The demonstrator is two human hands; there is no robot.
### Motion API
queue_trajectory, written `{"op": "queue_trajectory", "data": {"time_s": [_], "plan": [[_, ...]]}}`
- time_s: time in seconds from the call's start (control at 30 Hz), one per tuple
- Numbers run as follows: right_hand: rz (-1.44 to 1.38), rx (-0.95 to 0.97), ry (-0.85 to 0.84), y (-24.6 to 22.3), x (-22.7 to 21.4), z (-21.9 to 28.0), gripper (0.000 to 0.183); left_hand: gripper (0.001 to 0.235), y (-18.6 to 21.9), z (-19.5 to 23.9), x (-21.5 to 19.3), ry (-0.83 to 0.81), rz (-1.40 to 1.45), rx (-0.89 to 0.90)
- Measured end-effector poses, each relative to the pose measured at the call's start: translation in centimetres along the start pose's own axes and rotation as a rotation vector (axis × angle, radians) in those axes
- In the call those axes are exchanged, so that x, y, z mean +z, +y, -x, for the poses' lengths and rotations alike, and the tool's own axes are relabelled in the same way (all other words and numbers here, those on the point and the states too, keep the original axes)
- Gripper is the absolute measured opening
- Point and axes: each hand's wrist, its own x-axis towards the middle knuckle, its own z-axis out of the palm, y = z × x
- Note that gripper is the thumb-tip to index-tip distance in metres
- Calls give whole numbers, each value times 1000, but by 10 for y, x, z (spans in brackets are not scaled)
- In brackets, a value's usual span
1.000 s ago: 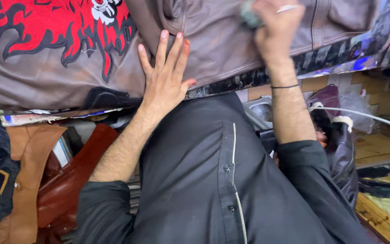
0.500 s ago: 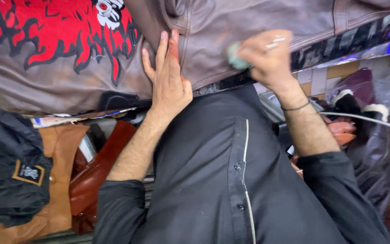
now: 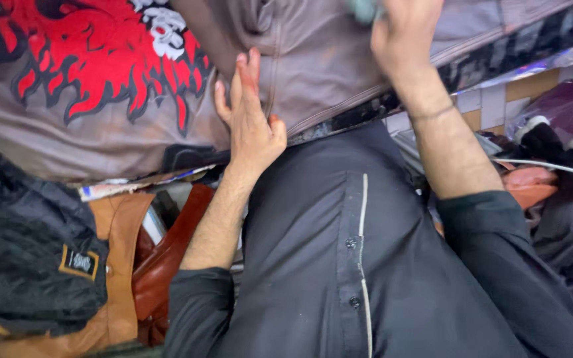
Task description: The person wipes a brown leather jacket laid on a glass table using a cloth. They repeatedly rub the sleeves, back, and front panels, repositioning the jacket to access different areas. The jacket remains on the table throughout the clip.
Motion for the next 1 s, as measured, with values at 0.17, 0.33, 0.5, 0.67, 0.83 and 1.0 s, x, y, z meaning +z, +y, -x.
{"op": "queue_trajectory", "data": {"time_s": [0.17,0.33,0.5,0.67,0.83,1.0], "plan": [[60,15,-122,42,-77,42,35,95,9,-5,3,38,-58,62],[-73,428,248,65,-102,65,35,80,29,-16,20,126,-166,268],[21,364,118,70,-78,54,27,103,44,-64,53,-124,-168,328],[27,422,245,54,-47,36,30,116,36,-68,54,-221,-153,306],[-190,304,96,43,-47,21,30,116,32,-68,57,-232,-155,302],[-122,547,131,24,-49,17,20,118,28,-66,58,-216,-154,313]]}}
